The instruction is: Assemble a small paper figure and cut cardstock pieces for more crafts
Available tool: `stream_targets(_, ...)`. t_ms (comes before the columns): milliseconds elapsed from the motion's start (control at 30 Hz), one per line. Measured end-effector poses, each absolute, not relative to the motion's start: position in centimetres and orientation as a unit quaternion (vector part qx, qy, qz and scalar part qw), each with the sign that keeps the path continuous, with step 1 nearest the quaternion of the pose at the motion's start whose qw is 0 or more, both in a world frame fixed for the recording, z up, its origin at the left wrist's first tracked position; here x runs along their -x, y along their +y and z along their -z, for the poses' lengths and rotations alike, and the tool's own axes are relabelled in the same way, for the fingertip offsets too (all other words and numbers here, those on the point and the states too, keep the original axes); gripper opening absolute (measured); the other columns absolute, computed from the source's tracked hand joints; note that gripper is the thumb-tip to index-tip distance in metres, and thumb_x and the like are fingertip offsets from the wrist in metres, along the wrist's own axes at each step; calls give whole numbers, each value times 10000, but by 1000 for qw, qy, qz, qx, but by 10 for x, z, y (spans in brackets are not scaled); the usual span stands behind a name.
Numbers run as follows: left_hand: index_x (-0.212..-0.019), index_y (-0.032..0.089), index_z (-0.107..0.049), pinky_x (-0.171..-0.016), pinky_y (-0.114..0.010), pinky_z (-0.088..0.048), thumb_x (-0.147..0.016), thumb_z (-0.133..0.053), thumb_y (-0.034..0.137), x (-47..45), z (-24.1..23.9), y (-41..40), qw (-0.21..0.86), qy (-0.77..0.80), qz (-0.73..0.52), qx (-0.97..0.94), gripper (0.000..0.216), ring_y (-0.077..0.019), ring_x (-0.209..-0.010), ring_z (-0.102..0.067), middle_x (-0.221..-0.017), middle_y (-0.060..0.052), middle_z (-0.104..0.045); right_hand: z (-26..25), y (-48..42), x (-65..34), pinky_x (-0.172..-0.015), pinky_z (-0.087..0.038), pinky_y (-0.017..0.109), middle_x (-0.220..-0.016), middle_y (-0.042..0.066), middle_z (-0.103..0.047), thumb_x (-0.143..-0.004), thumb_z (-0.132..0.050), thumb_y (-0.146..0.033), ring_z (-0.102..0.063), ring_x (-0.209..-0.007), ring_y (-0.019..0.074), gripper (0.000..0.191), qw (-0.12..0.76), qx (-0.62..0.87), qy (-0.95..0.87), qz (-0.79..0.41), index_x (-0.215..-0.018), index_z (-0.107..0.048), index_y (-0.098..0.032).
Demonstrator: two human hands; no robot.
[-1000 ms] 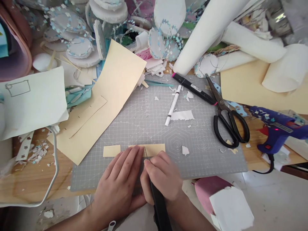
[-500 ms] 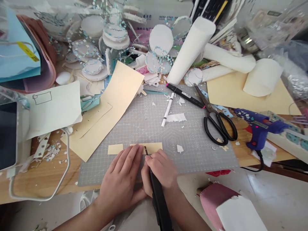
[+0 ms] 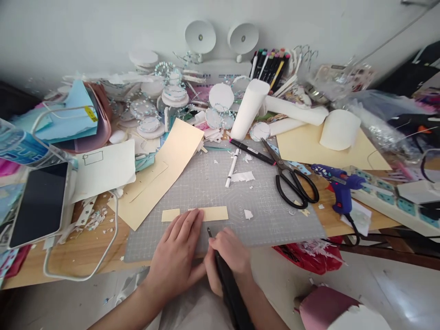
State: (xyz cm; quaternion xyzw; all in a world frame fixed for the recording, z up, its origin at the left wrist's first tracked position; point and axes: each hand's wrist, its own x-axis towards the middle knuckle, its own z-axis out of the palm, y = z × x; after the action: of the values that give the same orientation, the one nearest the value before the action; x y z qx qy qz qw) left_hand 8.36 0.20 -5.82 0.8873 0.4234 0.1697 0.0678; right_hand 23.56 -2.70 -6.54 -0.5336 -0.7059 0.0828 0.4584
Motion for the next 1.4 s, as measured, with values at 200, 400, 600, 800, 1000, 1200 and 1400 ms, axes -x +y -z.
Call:
stream_targets(200,-1442,110,-385,-1071,-439,-430,-907,-518,285,-69,49,2,185,421,-219,-860,578,-276,-1279,-505,-1377,-172,-544,37,-11,-296,-539,-465,297,-735,22,-630,-830,-596,-166,-596,-596,183,99,458,663,-592,-6,-899,-561,-228)
stream_targets(400,-1285,192,-526,-923,-391,-502,-950,-508,185,-53,41,10,164,461,-318,-812,336,-227,-1089,-589,-1193,-115,-612,-9,38,-346,-520,-372,285,-597,1,-599,-785,-577,-275,-591,-567,207,41,134,763,-631,-50,-781,-549,-246)
stream_targets(600,-1204,149,-588,-879,-448,-489,-933,-569,222,-73,38,25,143,485,-201,-839,281,-271,-1043,-573,-1143,-113,-625,-9,77,-340,-550,-327,326,-693,137,-679,-844,-572,-488,-664,-702,319,333,-40,774,-631,-25,-734,-655,-184)
stream_targets(800,-1037,174,-615,-861,-433,-471,-911,-578,154,-81,37,33,176,492,-187,-832,133,-254,-998,-573,-1091,-82,-631,8,76,-339,-617,-417,336,-779,117,-686,-878,-599,-430,-661,-747,282,305,25,768,-640,-15,-959,-666,-143)
stream_targets(1000,-887,196,-559,-776,-366,-470,-890,-535,105,-80,36,38,257,483,-214,-810,94,-213,-864,-580,-904,-25,-647,24,39,-297,-891,-492,373,-1083,87,-649,-913,-586,-287,-593,-1057,234,213,267,522,-797,-147,-1109,-612,-208)
stream_targets(1200,-868,205,-577,-702,-261,-494,-923,-490,183,-63,24,37,335,492,-275,-755,105,-145,-749,-612,-809,1,-664,29,37,-291,-694,-496,296,-755,2,-663,-965,-527,-227,-613,-737,159,196,257,482,-801,-244,-823,-663,-222)
stream_targets(1400,-891,200,-679,-697,-232,-528,-842,-673,352,-19,8,19,465,572,-394,-548,160,-150,-755,-656,-802,-6,-694,26,62,-297,-880,-468,459,-1081,118,-663,-954,-475,-183,-604,-1021,280,252,280,563,-777,-34,-1144,-641,-184)
